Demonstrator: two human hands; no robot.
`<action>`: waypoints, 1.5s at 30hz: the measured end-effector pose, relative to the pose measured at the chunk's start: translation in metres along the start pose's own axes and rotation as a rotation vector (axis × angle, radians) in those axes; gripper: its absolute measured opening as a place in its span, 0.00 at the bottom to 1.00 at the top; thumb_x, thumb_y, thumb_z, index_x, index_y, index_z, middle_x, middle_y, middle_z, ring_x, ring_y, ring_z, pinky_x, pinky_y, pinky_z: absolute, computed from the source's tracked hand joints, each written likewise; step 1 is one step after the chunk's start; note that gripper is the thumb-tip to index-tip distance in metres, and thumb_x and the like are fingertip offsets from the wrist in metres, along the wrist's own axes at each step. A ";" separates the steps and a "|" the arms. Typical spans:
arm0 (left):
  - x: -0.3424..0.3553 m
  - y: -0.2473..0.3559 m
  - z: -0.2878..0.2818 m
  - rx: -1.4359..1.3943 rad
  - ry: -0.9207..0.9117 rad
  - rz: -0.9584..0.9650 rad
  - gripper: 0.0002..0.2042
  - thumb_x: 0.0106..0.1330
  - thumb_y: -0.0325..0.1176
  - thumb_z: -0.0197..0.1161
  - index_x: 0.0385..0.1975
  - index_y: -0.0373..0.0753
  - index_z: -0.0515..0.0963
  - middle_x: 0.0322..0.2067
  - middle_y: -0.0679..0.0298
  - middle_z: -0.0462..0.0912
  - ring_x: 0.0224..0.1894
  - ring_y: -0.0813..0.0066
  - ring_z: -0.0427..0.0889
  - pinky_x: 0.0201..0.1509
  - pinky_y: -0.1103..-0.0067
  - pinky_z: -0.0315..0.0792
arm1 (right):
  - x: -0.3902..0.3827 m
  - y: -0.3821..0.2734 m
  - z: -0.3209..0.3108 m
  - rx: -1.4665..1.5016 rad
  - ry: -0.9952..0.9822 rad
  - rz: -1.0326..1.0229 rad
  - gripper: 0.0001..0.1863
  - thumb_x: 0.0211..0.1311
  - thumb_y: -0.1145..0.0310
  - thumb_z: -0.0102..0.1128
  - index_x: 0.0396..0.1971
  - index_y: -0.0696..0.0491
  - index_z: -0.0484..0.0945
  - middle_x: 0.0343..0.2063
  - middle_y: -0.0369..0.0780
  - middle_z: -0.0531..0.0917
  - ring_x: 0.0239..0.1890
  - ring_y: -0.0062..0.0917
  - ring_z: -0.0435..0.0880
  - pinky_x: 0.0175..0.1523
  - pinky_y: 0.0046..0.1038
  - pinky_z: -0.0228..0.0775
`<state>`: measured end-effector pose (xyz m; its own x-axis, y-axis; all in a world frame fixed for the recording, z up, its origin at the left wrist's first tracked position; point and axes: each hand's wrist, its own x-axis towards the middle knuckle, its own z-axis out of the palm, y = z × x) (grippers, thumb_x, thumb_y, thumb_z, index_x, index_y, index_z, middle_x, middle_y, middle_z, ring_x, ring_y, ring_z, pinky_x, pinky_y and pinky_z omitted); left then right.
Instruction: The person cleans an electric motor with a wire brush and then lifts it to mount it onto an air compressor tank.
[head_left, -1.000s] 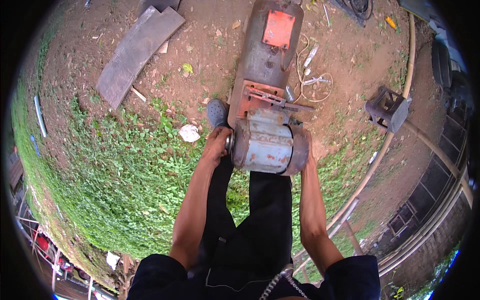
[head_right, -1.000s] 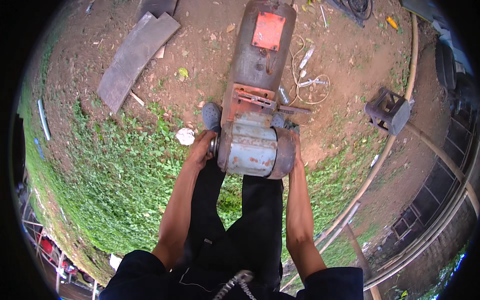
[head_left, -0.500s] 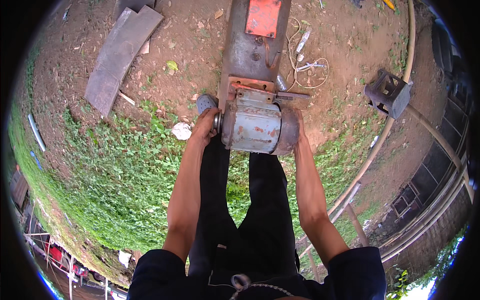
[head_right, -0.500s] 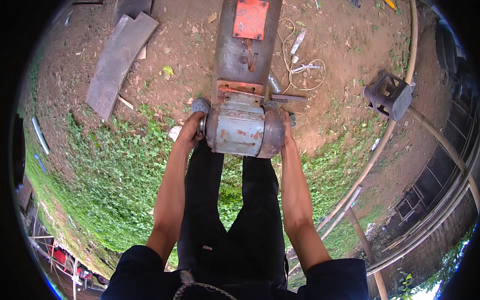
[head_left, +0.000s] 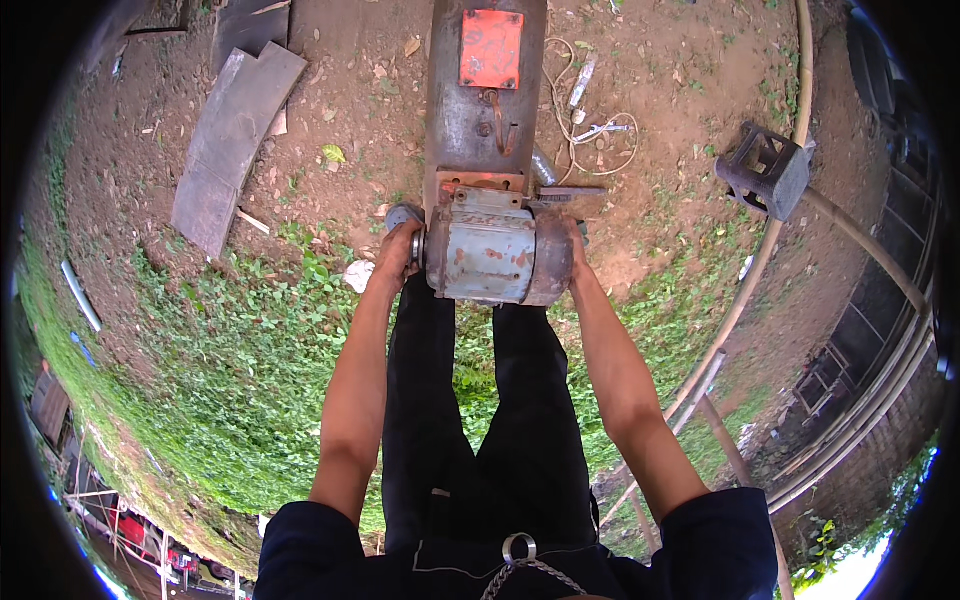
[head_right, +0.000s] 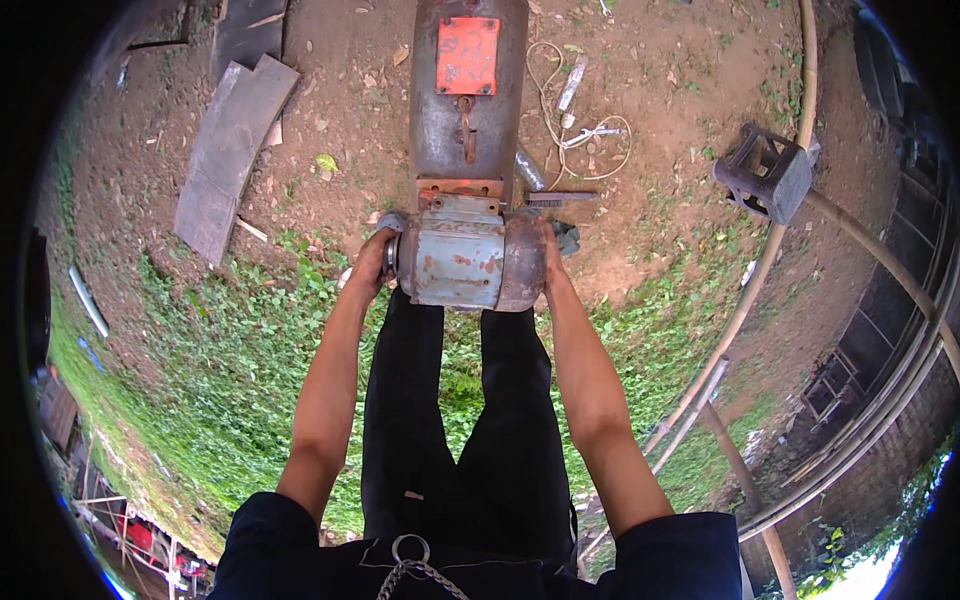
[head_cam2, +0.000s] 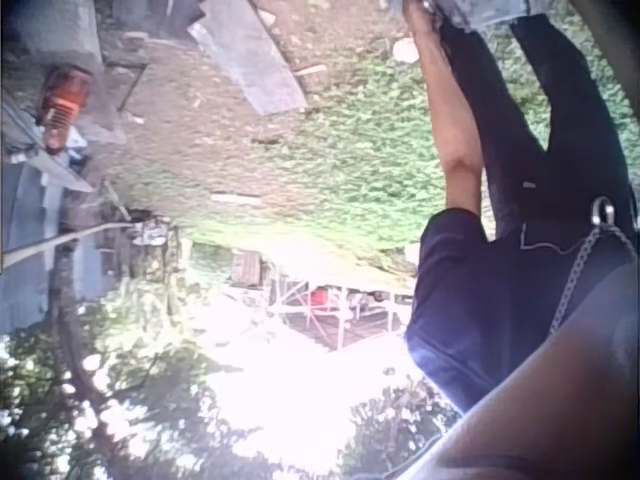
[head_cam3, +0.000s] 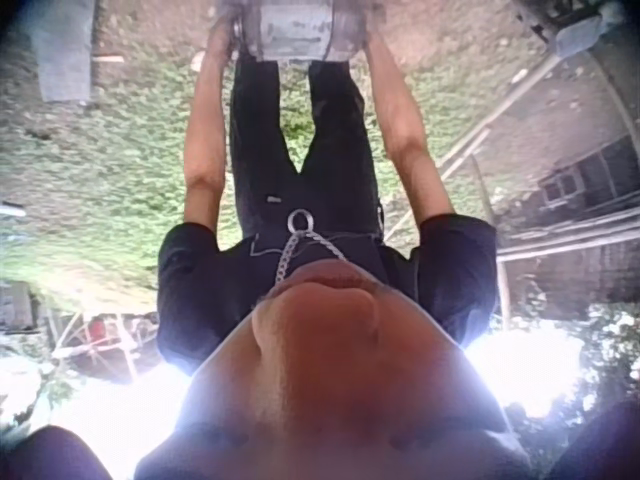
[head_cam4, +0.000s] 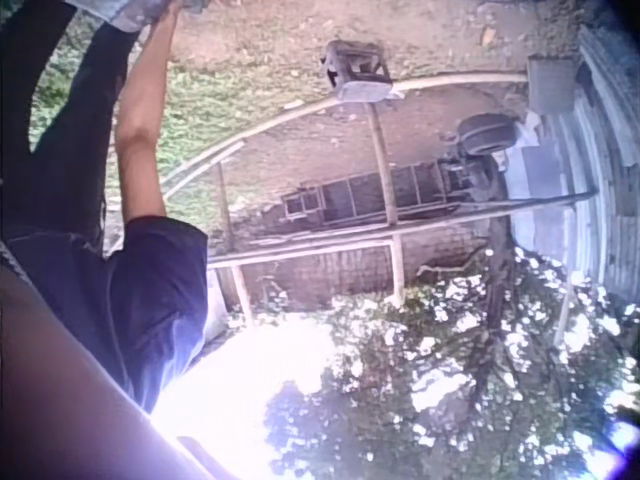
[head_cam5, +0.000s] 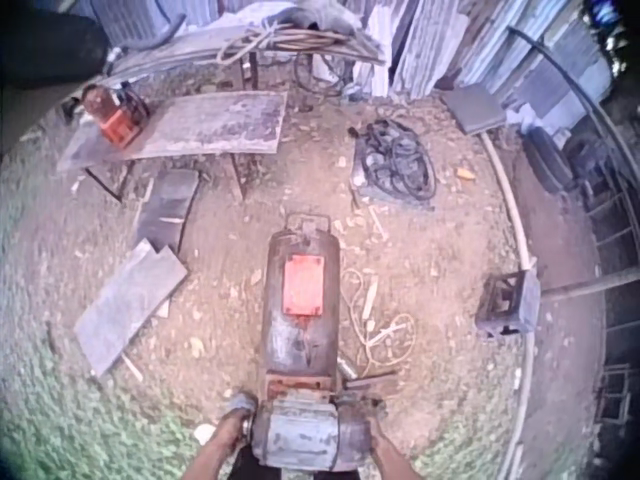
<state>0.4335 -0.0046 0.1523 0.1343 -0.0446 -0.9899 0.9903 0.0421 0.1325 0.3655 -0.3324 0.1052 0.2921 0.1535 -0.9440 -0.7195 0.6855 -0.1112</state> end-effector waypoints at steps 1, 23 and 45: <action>0.000 -0.001 0.000 0.003 0.003 0.006 0.15 0.60 0.50 0.57 0.38 0.48 0.77 0.22 0.74 0.74 0.22 0.84 0.70 0.22 0.83 0.61 | -0.002 0.000 0.002 0.002 0.013 0.001 0.36 0.66 0.39 0.43 0.57 0.56 0.71 0.51 0.45 0.79 0.49 0.35 0.80 0.58 0.36 0.72; 0.018 -0.022 -0.005 -0.099 0.015 0.146 0.15 0.62 0.48 0.56 0.39 0.45 0.77 0.26 0.73 0.75 0.23 0.83 0.71 0.23 0.83 0.63 | -0.017 -0.007 0.017 -0.012 0.082 0.071 0.40 0.58 0.34 0.50 0.57 0.55 0.73 0.51 0.44 0.80 0.47 0.33 0.81 0.54 0.34 0.73; 0.001 -0.004 -0.006 -0.010 0.053 0.038 0.12 0.66 0.48 0.52 0.34 0.49 0.76 0.23 0.74 0.76 0.24 0.82 0.75 0.26 0.82 0.66 | -0.019 0.005 0.027 0.000 0.105 0.048 0.37 0.62 0.34 0.44 0.54 0.52 0.75 0.49 0.41 0.81 0.46 0.30 0.81 0.53 0.34 0.74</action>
<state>0.4296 0.0010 0.1509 0.1690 0.0099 -0.9856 0.9842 0.0527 0.1693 0.3734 -0.3124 0.1314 0.1895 0.1107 -0.9756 -0.7309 0.6794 -0.0649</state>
